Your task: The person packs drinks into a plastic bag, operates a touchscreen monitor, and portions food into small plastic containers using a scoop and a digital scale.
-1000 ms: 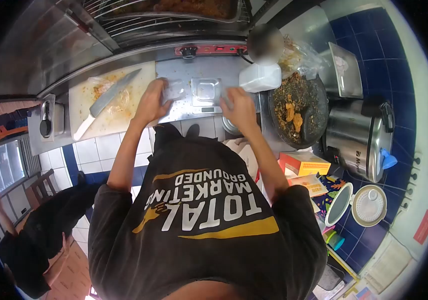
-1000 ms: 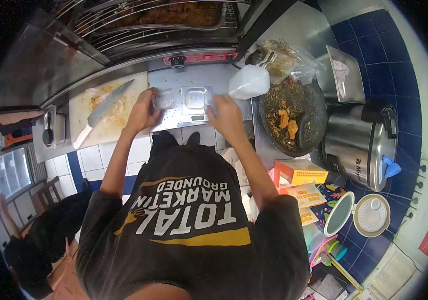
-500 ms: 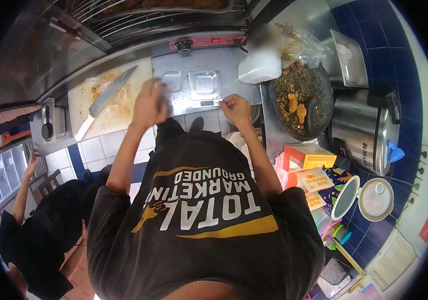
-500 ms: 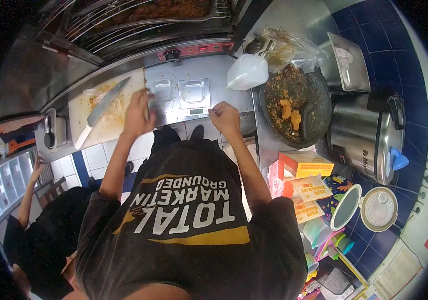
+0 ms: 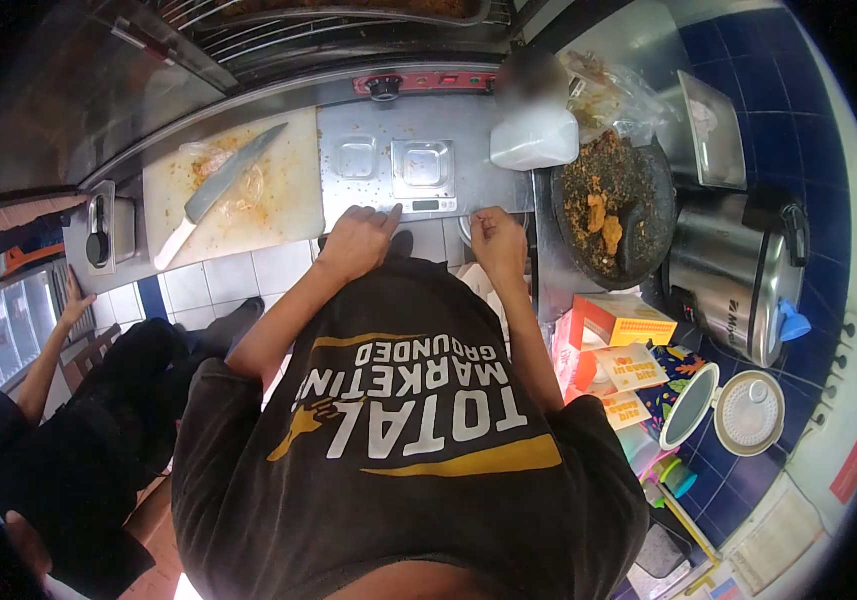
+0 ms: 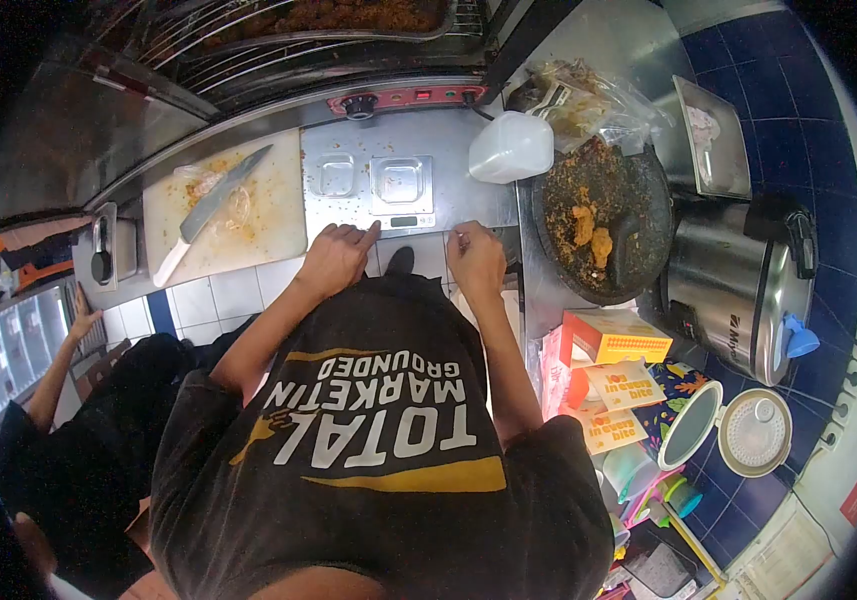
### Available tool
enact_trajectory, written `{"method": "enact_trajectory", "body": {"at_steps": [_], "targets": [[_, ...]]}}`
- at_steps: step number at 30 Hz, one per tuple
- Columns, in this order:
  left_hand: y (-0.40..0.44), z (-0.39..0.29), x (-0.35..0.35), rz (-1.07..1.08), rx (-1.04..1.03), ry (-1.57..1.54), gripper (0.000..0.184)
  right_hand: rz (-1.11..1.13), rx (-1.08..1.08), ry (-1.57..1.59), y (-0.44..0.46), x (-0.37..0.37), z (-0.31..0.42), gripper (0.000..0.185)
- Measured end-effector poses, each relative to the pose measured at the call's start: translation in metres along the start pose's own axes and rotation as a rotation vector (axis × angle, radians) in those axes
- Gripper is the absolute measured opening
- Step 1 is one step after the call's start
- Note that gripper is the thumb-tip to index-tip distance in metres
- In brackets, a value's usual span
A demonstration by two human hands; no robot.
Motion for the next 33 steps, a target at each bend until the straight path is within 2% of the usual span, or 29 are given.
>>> {"method": "enact_trajectory", "body": {"at_steps": [6, 7, 9, 10, 11, 12, 13, 15, 16, 17, 19, 20, 21, 23, 24, 25, 26, 28, 30, 33], "targets": [[-0.003, -0.004, 0.013, 0.044, -0.050, 0.021, 0.056, -0.012, 0.019, -0.089, -0.013, 0.014, 0.020, 0.013], [-0.007, -0.002, 0.018, 0.047, -0.051, 0.023, 0.056, 0.055, -0.024, -0.135, -0.016, 0.016, 0.029, 0.014], [-0.021, 0.004, 0.045, -0.234, -0.022, -0.183, 0.046, 0.115, -0.075, -0.173, -0.026, 0.010, 0.040, 0.014], [-0.030, 0.009, 0.049, -0.231, -0.027, -0.183, 0.046, 0.154, -0.058, -0.234, -0.030, 0.003, 0.045, 0.015], [-0.042, 0.023, 0.056, -0.308, 0.078, -0.218, 0.038, 0.192, -0.035, -0.294, -0.033, -0.005, 0.053, 0.017], [-0.054, 0.040, 0.064, -0.388, 0.187, -0.246, 0.031, 0.214, -0.064, -0.177, -0.036, -0.011, 0.070, 0.018], [-0.064, 0.053, 0.071, -0.394, 0.190, -0.225, 0.031, 0.214, -0.047, -0.163, -0.038, -0.021, 0.082, 0.018], [-0.095, 0.095, 0.084, -0.456, 0.553, -0.230, 0.017, 0.312, -0.046, 0.241, -0.040, -0.052, 0.107, 0.015], [-0.108, 0.117, 0.083, -0.517, 0.707, -0.331, 0.019, 0.334, -0.004, 0.392, -0.041, -0.077, 0.109, 0.015], [-0.115, 0.132, 0.091, -0.534, 0.715, -0.311, 0.019, 0.343, 0.019, 0.402, -0.037, -0.096, 0.122, 0.015], [-0.132, 0.169, 0.104, -0.436, 0.987, -0.119, 0.027, 0.424, 0.061, 0.503, -0.030, -0.138, 0.154, 0.018], [-0.133, 0.181, 0.107, -0.420, 1.011, -0.078, 0.034, 0.467, 0.080, 0.465, -0.027, -0.157, 0.173, 0.018], [-0.135, 0.191, 0.108, -0.442, 1.008, -0.069, 0.034, 0.462, 0.102, 0.468, -0.023, -0.180, 0.185, 0.018], [-0.126, 0.207, 0.089, -0.176, 0.868, 0.056, 0.027, 0.457, 0.036, 0.691, -0.011, -0.232, 0.192, 0.019], [-0.127, 0.219, 0.073, -0.194, 0.871, 0.058, 0.027, 0.518, -0.052, 0.720, -0.005, -0.255, 0.198, 0.021], [-0.123, 0.229, 0.048, -0.127, 0.778, 0.013, 0.023, 0.518, -0.039, 0.714, -0.001, -0.276, 0.200, 0.021], [-0.117, 0.232, 0.046, -0.062, 0.682, -0.030, 0.018, 0.573, -0.228, 0.835, 0.000, -0.296, 0.208, 0.023], [-0.121, 0.242, 0.055, -0.168, 0.674, -0.078, 0.015, 0.625, -0.530, 1.081, -0.003, -0.326, 0.223, 0.025], [-0.127, 0.238, 0.093, -0.347, 0.653, -0.188, 0.011, 0.554, -0.560, 1.129, -0.005, -0.339, 0.241, 0.025], [-0.135, 0.234, 0.119, -0.439, 0.588, -0.250, 0.012, 0.427, -0.593, 1.165, -0.009, -0.350, 0.244, 0.024]]}}
Point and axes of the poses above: each hand's wrist, its own y-axis towards the middle knuckle, its own x-axis out of the back of the hand, z = x × y, the point moved 5 cm from there along y, towards the middle knuckle, and after that the axes turned 14 degrees about y, right-handed, at the moved point
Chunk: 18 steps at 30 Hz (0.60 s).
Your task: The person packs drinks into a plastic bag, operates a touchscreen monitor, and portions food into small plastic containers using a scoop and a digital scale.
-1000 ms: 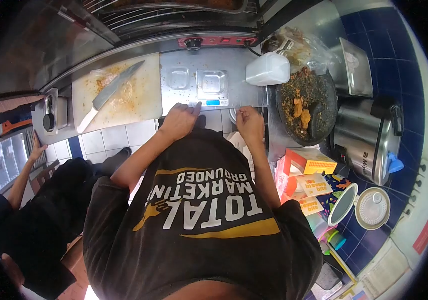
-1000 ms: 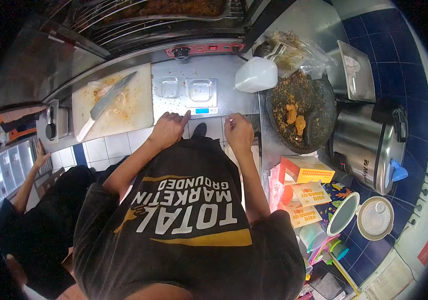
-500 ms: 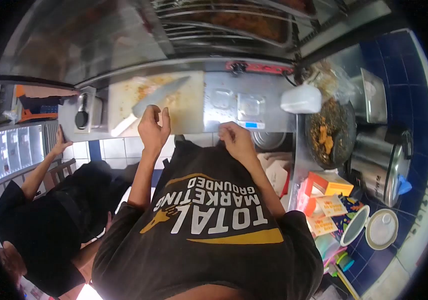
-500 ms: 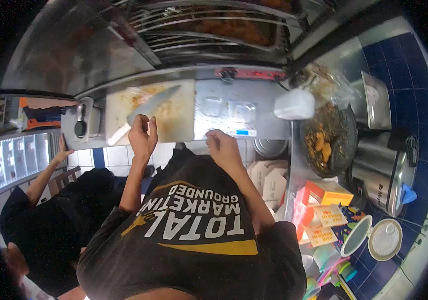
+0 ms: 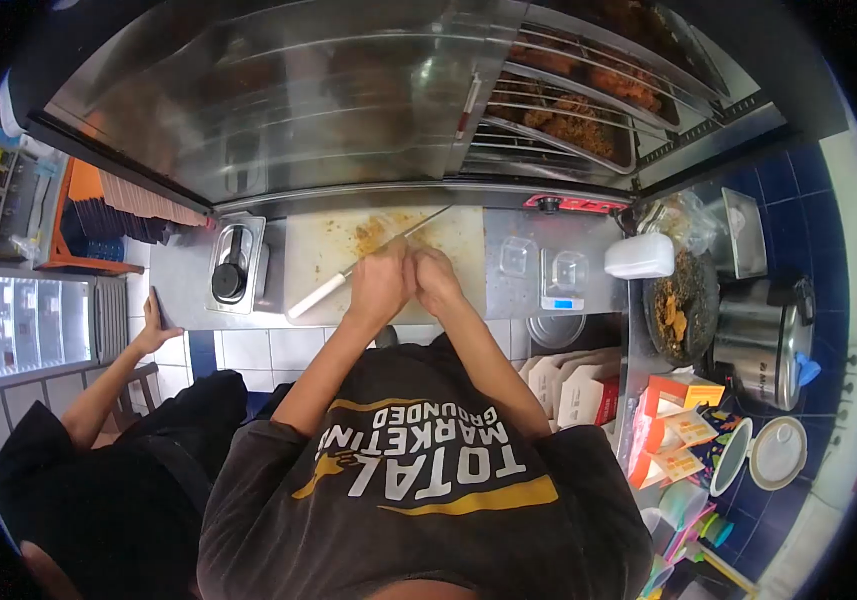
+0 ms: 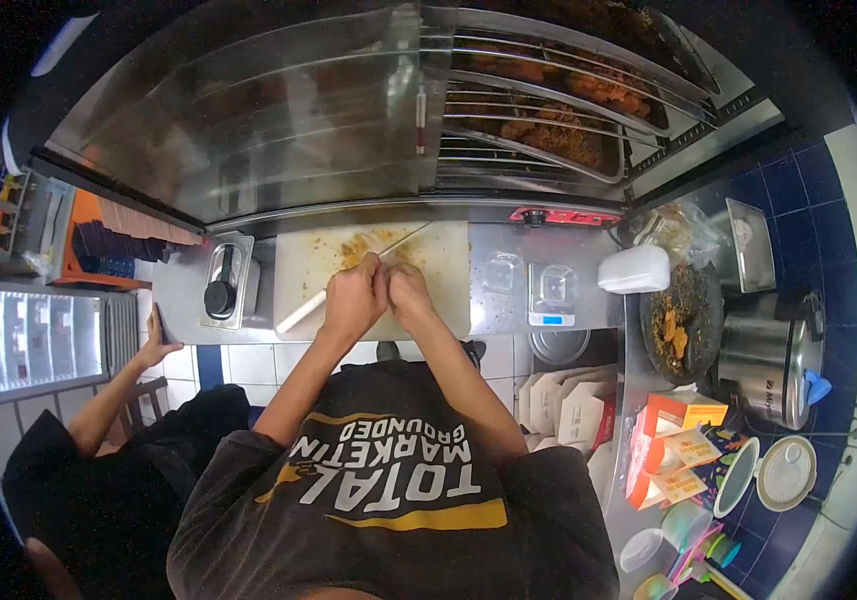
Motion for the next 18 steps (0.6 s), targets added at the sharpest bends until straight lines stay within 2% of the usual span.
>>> {"method": "enact_trajectory", "body": {"at_steps": [2, 4, 5, 7, 8, 10, 11, 13, 14, 15, 18], "targets": [[0.000, -0.009, 0.018, -0.001, -0.050, -0.022, 0.013, -0.046, 0.039, 0.000, -0.004, -0.008, -0.001, 0.023], [-0.003, -0.016, 0.034, -0.002, -0.101, -0.055, 0.014, -0.079, 0.100, 0.329, -0.023, -0.025, 0.014, 0.020], [-0.001, -0.022, 0.042, -0.032, -0.175, -0.054, 0.013, -0.087, 0.117, 0.329, -0.026, -0.030, 0.018, 0.020], [-0.006, -0.025, 0.045, -0.050, -0.263, -0.070, 0.012, -0.120, 0.333, 0.380, -0.038, -0.032, 0.021, 0.016], [-0.007, -0.027, 0.046, -0.061, -0.347, -0.096, 0.011, -0.136, 0.359, 0.385, -0.038, -0.027, 0.022, 0.016], [-0.009, -0.035, 0.049, -0.070, -0.464, -0.145, 0.010, -0.022, 0.228, 0.376, -0.036, -0.021, 0.021, 0.036], [-0.010, -0.036, 0.052, -0.095, -0.473, -0.179, 0.010, -0.037, 0.257, 0.389, -0.044, -0.025, 0.031, 0.036], [-0.012, -0.036, 0.054, -0.095, -0.508, -0.176, 0.011, -0.104, 0.000, 0.474, -0.065, -0.036, 0.034, 0.056], [-0.013, -0.036, 0.055, -0.077, -0.523, -0.202, 0.011, -0.132, 0.017, 0.486, -0.068, -0.029, 0.033, 0.056], [-0.015, -0.038, 0.058, -0.080, -0.558, -0.194, 0.010, -0.032, 0.000, 0.480, -0.068, -0.028, 0.031, 0.059], [-0.027, -0.046, 0.063, -0.051, -0.605, -0.188, 0.011, 0.057, -0.043, 0.468, -0.074, -0.023, 0.022, 0.065]]}}
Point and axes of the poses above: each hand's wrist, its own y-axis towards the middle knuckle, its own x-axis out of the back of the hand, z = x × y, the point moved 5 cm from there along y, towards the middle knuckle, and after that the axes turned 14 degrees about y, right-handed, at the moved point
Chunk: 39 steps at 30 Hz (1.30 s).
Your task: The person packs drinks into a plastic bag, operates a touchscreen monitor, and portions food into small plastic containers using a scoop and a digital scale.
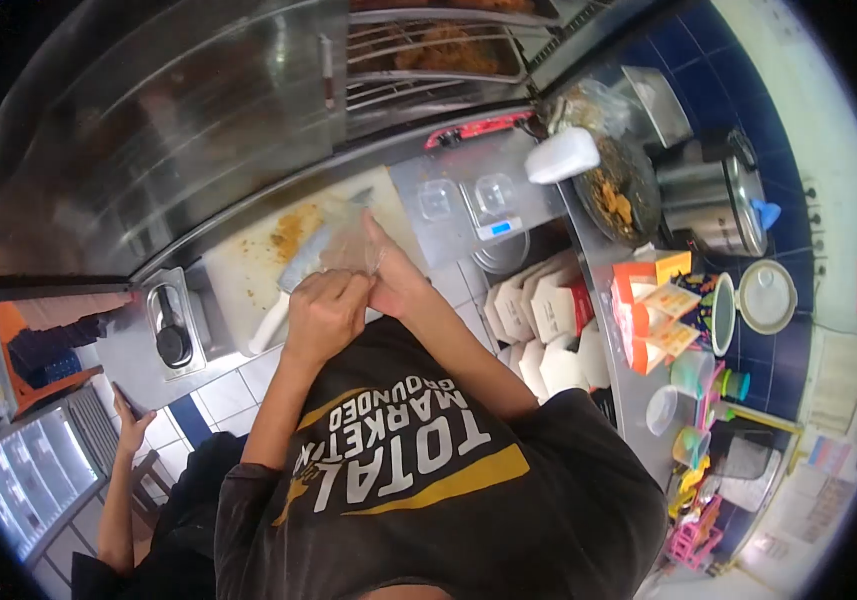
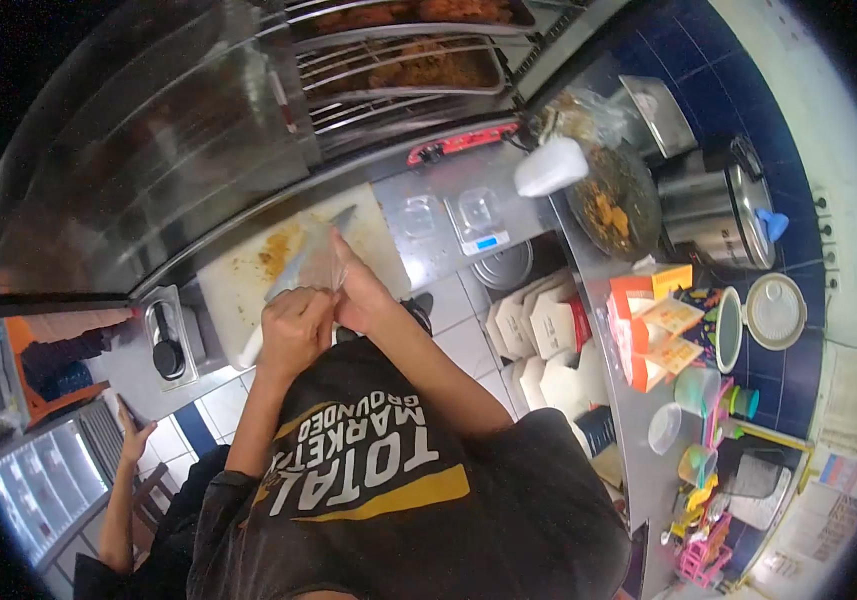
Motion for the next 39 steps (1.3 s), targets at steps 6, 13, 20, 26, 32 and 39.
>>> {"method": "enact_trajectory", "body": {"at_steps": [6, 13, 20, 26, 32, 39], "targets": [[-0.004, -0.044, 0.000, 0.128, -0.168, -0.251, 0.014, 0.097, -0.114, 0.004, 0.000, -0.017, 0.004, 0.087], [0.002, -0.029, 0.037, 0.094, -0.129, -0.209, 0.020, 0.263, -0.014, -0.099, 0.002, -0.039, 0.006, 0.097], [-0.018, 0.169, 0.186, -0.909, 0.635, 0.509, 0.056, 0.166, 0.187, -0.342, -0.010, -0.007, 0.047, 0.084], [-0.029, 0.210, 0.181, -0.782, 0.838, 0.601, 0.068, 0.118, 0.240, -0.541, -0.013, 0.025, 0.047, 0.063], [0.002, 0.227, 0.157, -0.760, 0.943, 0.648, 0.085, 0.027, 0.338, -0.618, -0.019, 0.021, 0.066, 0.038], [0.023, 0.227, 0.133, -0.835, 0.880, 0.694, 0.096, -0.012, 0.471, -0.734, -0.032, -0.012, 0.092, 0.035]]}}
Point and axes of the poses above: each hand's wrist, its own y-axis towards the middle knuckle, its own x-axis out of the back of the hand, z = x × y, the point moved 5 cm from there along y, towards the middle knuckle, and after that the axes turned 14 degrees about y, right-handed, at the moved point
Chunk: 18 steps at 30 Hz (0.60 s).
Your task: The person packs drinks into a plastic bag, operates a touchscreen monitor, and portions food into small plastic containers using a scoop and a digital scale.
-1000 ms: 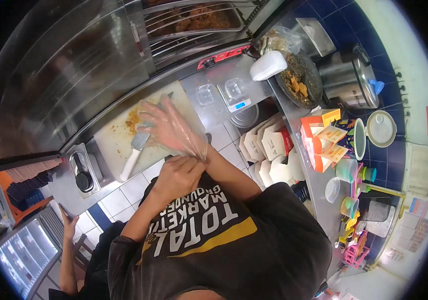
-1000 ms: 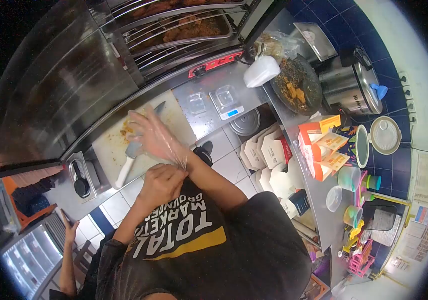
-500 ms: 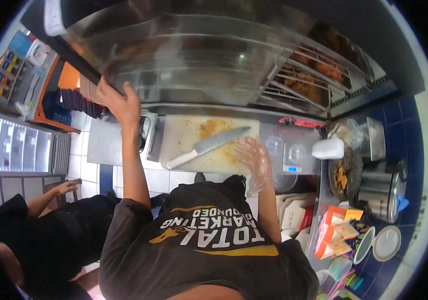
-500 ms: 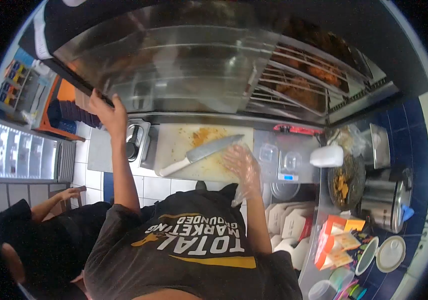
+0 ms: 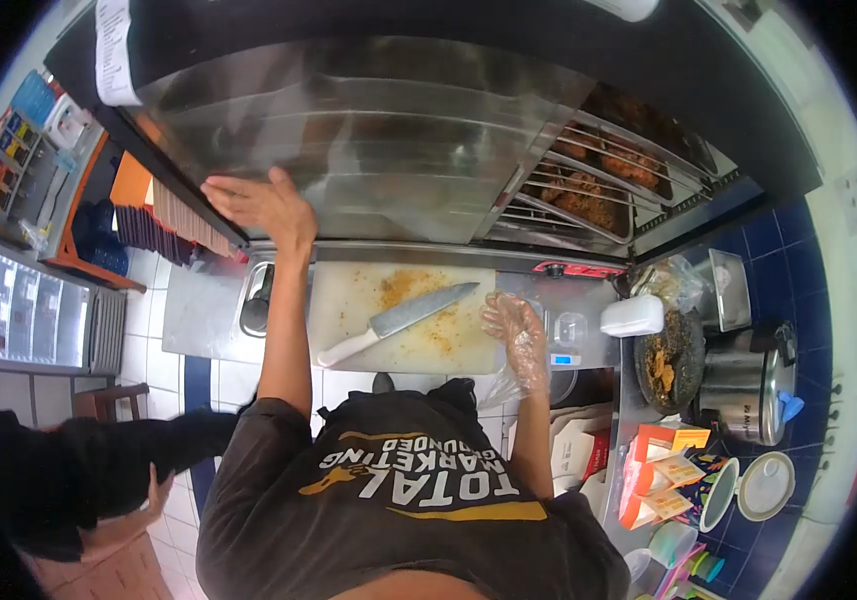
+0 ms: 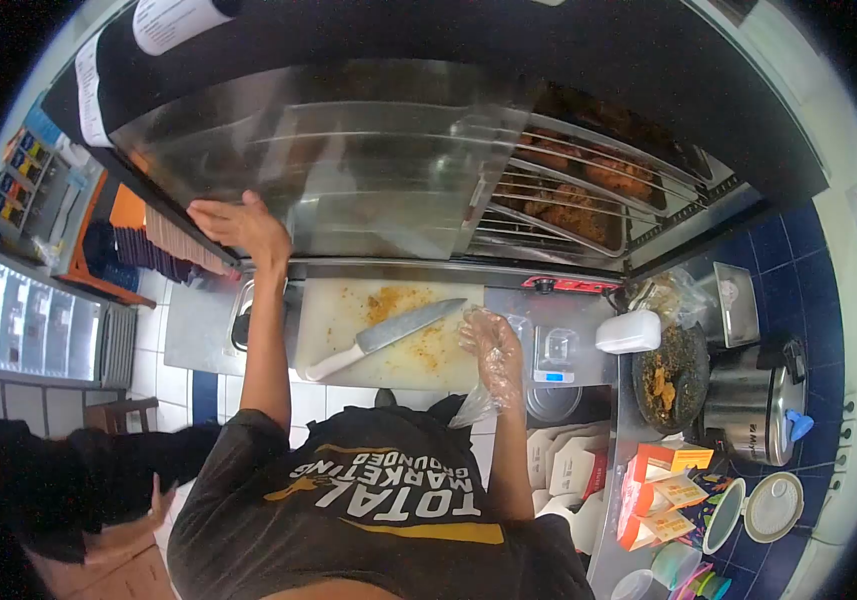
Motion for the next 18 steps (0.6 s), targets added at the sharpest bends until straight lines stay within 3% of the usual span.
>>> {"method": "enact_trajectory", "body": {"at_steps": [3, 5, 6, 7, 9, 11, 13, 14, 16, 18], "targets": [[-0.001, 0.011, 0.019, -0.010, -0.040, 0.061, 0.092, 0.066, -0.021, -0.041, 0.006, -0.011, -0.006, 0.034], [0.007, 0.026, 0.039, 0.109, -0.025, -0.145, 0.089, 0.097, -0.020, -0.088, 0.006, -0.021, -0.009, 0.031], [0.008, 0.046, 0.038, -0.008, 0.065, -0.127, 0.073, 0.119, 0.002, -0.117, 0.006, -0.028, -0.012, 0.029], [0.007, 0.059, 0.038, -0.006, 0.074, -0.111, 0.073, 0.127, -0.013, -0.123, 0.010, -0.031, -0.025, 0.029], [0.006, 0.081, 0.042, 0.045, 0.200, -0.480, 0.058, 0.279, 0.356, -0.450, 0.008, -0.058, -0.035, 0.026], [-0.012, 0.097, 0.068, 0.047, 0.203, -0.443, 0.053, 0.486, 0.386, -0.516, -0.013, -0.107, -0.043, 0.027], [-0.032, 0.119, 0.067, 0.466, -0.112, 0.176, 0.077, 0.605, 0.154, -0.589, -0.011, -0.130, -0.081, 0.029], [-0.041, 0.121, 0.073, 0.472, -0.123, 0.185, 0.077, 0.602, 0.148, -0.575, -0.011, -0.136, -0.091, 0.029], [-0.082, 0.138, 0.069, 0.973, -0.052, 0.716, 0.093, 0.611, 0.227, -0.659, -0.017, -0.141, -0.103, 0.033], [-0.093, 0.148, 0.064, 1.004, -0.044, 0.690, 0.096, 0.626, 0.178, -0.666, -0.019, -0.139, -0.110, 0.033]]}}
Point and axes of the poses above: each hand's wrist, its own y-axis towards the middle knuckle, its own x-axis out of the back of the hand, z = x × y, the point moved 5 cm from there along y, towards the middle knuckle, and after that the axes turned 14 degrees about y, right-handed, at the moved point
